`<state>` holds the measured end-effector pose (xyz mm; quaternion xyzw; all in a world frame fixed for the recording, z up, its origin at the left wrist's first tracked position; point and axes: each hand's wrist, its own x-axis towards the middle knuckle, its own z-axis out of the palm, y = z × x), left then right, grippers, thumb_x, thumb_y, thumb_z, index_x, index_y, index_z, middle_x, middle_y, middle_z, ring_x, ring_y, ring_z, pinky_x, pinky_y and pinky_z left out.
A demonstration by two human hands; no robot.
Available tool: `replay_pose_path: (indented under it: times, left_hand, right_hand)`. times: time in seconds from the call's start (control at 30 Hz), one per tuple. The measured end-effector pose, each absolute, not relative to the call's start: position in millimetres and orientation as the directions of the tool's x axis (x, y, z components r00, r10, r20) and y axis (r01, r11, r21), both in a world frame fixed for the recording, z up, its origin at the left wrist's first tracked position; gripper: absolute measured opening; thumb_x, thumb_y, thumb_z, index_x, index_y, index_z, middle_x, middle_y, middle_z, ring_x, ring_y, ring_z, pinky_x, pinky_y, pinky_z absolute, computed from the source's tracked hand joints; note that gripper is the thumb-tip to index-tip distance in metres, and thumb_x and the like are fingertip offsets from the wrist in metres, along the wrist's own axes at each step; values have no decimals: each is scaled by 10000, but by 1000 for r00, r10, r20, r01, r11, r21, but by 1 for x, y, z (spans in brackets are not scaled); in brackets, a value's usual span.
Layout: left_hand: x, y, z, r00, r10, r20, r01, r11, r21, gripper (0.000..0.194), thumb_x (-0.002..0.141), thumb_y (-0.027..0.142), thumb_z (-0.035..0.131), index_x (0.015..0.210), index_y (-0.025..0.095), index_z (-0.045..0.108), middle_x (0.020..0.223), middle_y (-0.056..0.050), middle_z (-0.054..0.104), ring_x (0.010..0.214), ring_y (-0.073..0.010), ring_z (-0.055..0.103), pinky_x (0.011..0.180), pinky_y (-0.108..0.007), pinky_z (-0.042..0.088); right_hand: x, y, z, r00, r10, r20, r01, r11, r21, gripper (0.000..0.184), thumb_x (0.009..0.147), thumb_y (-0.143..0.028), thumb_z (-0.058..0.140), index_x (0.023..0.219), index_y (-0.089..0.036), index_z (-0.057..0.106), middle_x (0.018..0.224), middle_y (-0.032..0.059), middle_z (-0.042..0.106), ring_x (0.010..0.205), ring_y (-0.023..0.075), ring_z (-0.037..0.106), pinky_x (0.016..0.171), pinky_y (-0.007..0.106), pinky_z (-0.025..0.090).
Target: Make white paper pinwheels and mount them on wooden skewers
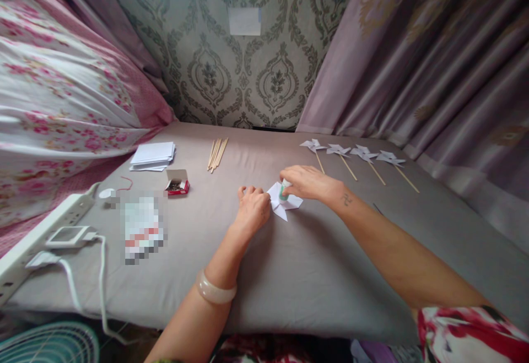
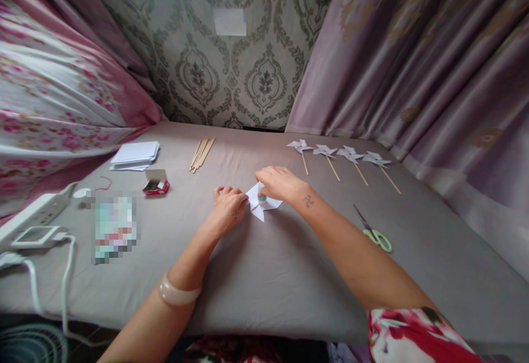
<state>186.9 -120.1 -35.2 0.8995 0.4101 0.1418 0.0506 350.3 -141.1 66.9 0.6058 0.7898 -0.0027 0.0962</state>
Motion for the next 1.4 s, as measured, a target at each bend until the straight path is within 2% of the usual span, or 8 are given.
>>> replay_pose_path:
  times: [0.43, 0.6, 0.77, 0.83, 0.93, 1.1, 1.2, 1.4]
  left_hand:
    - [189, -123, -34, 655, 726, 209, 696, -688, 205, 296, 883, 187, 386, 857, 205, 681, 917, -100, 663, 949, -262, 518, 946, -486, 246]
    - [189, -122, -34, 671, 717, 190, 687, -697, 205, 307, 869, 167, 389, 861, 212, 692, 908, -101, 660, 946, -256, 518, 936, -482, 256]
    - [190, -123, -32, 670, 719, 184, 690, -695, 202, 307, 870, 173, 390, 865, 210, 695, 914, -103, 662, 939, -255, 521, 941, -489, 250]
    - [190, -122, -32, 670, 720, 181, 692, -694, 200, 305, 877, 184, 388, 866, 208, 692, 916, -102, 663, 944, -255, 521, 942, -485, 250]
    - [190, -122, -33, 665, 725, 179, 697, -689, 200, 292, 881, 197, 394, 854, 208, 684, 924, -94, 665, 948, -254, 521, 947, -483, 245]
    - [190, -122, -33, 664, 721, 198, 690, -693, 208, 266, 880, 204, 412, 851, 213, 676, 935, -89, 665, 953, -249, 524, 948, -469, 241]
    - [190, -123, -32, 663, 725, 189, 692, -689, 215, 261, 875, 197, 420, 856, 215, 680, 934, -94, 666, 949, -249, 527, 945, -468, 242]
    - [190, -123, -30, 657, 731, 185, 704, -682, 196, 277, 882, 202, 407, 869, 217, 684, 952, -87, 666, 956, -243, 523, 958, -465, 235]
  right_hand:
    - [350, -139, 50, 27, 1000, 16, 991, -29, 128, 693, 850, -690, 346, 957, -112, 714, 953, 241, 693, 961, 341, 647, 778, 388, 451]
    - [364, -141, 34, 316, 946, 72, 947, -310, -79, 637, 905, -581, 294, 966, -121, 730, 968, 230, 698, 956, 331, 651, 770, 385, 452]
    - [392, -148, 15, 569, 820, 67, 755, -487, -439, 536, 881, -483, 349, 836, -118, 740, 925, 230, 702, 948, 333, 643, 750, 364, 453]
    - [403, -152, 6, 643, 765, 26, 608, -489, -625, 490, 857, -466, 396, 774, -112, 725, 845, 212, 704, 928, 328, 644, 746, 357, 458]
    - [416, -162, -9, 658, 751, -47, 475, -463, -748, 517, 896, -463, 318, 825, -113, 693, 766, 164, 702, 809, 267, 664, 684, 330, 488]
    - [434, -188, -31, 425, 897, -121, 179, -214, -960, 455, 876, -545, 371, 976, -178, 621, 989, 125, 703, 844, 193, 674, 711, 304, 528]
    - [447, -199, -39, 341, 938, -66, 47, -87, -995, 466, 767, -611, 521, 986, -212, 617, 1080, 100, 681, 955, 198, 655, 739, 301, 529]
    - [469, -204, -47, 660, 750, 50, 160, -74, -984, 487, 540, -516, 741, 875, -173, 657, 942, 73, 709, 906, 218, 645, 772, 316, 493]
